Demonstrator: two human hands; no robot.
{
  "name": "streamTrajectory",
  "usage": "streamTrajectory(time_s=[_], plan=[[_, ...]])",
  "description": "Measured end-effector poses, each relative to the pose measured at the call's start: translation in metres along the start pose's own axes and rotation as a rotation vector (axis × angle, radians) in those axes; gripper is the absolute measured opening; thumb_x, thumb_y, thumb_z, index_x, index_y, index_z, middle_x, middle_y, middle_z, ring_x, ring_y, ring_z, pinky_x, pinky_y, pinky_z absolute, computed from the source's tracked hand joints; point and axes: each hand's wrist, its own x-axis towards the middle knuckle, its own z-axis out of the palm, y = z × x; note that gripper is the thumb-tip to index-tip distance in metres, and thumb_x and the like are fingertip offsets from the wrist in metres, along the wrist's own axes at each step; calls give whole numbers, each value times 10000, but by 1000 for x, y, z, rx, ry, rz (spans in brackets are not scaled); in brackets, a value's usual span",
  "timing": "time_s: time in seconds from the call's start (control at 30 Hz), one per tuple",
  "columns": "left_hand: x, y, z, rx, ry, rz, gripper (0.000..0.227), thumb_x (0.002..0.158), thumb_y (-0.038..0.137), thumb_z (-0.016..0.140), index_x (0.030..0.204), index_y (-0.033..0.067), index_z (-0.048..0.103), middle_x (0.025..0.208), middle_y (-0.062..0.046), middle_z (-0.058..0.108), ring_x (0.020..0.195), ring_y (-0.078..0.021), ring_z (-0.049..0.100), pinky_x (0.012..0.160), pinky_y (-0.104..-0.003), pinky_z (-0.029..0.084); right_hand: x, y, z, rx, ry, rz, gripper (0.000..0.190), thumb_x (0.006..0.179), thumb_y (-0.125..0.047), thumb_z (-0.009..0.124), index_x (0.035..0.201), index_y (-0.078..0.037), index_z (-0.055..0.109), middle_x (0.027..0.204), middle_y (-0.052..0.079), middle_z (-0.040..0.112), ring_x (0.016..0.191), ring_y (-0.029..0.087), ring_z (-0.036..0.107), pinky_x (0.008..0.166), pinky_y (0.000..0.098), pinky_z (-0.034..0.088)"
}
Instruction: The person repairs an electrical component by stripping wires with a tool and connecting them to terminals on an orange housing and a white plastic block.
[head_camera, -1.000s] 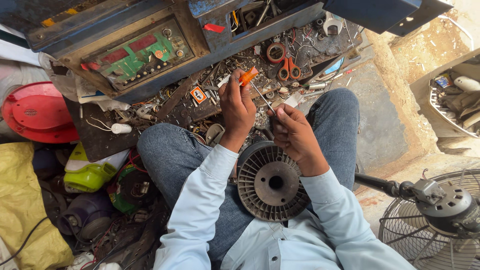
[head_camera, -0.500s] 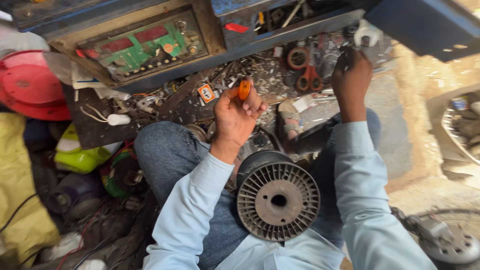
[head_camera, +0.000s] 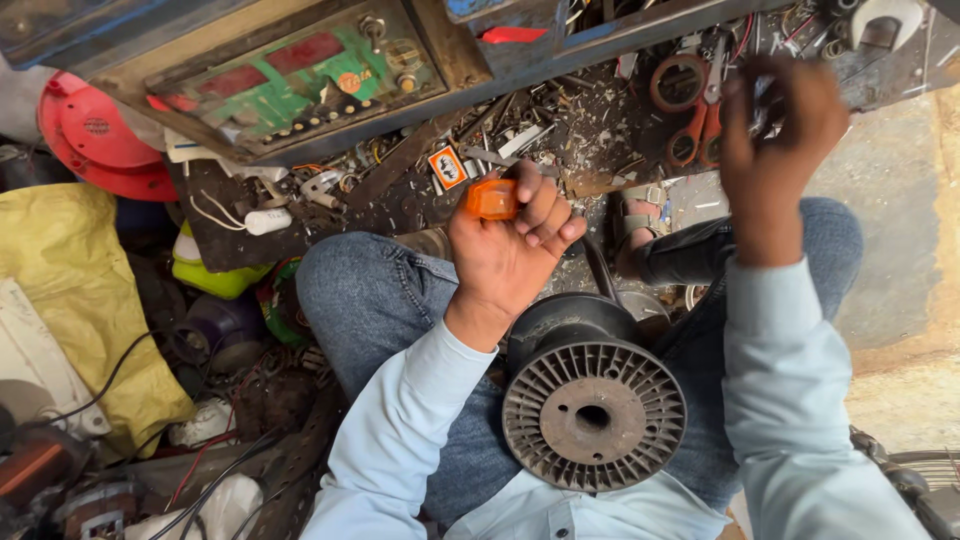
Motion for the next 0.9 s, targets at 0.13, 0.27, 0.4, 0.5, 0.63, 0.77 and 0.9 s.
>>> streamTrajectory(time_s=[0.13,0.27,0.4,0.5,0.63,0.77,0.9], plan=[[6,-13,-9,582,322,133,194,1033,244,493,1072,66,561,917,14,536,677,-103,421,730,-323,422,-15,-60,-1,486,-236,124,279,970,-184,865,1125,-19,703,1023,80,710,817,162,652,733,277,507],[3,-19,-11,1409,183,411,258,1159,267,473,1243,32,540,1050,-44,593,943,-136,568,856,-285,487,-12,-83,8,518,-442,-96,529,789,-259,917,1185,-6,674,1087,109,702,931,170,669,813,300,519],[2,-16,-8,1520,121,447,288,1171,271,434,1295,34,540,1090,-39,666,977,-128,661,856,-281,526,-27,-81,17,665,-399,196,436,851,-70,894,1227,23,695,1095,105,731,943,139,687,846,271,553],[4,-19,-11,1312,245,343,246,1141,198,498,1256,1,589,981,-77,623,830,-116,519,724,-272,425,-34,-68,21,869,-364,319,420,865,-17,871,1230,31,667,1181,114,721,1094,161,713,993,309,592],[8,-15,-12,1432,181,524,166,1106,147,573,1172,0,612,1028,-90,696,912,-148,662,826,-285,538,-43,-55,24,984,-351,400,436,836,63,876,1218,51,666,1184,118,714,1127,175,694,1051,335,570],[6,-12,-7,1576,171,573,139,1094,141,572,1131,13,611,1010,-83,697,877,-155,688,784,-294,547,-43,-53,21,1074,-419,398,411,849,38,865,1198,38,649,1181,112,700,1112,174,698,1002,327,582],[5,-12,-5,1661,131,647,127,1121,139,551,1144,27,605,1015,-85,678,920,-167,681,809,-309,536,-44,-56,22,1061,-386,617,291,897,19,833,1128,43,659,1050,142,742,855,168,720,760,299,597]])
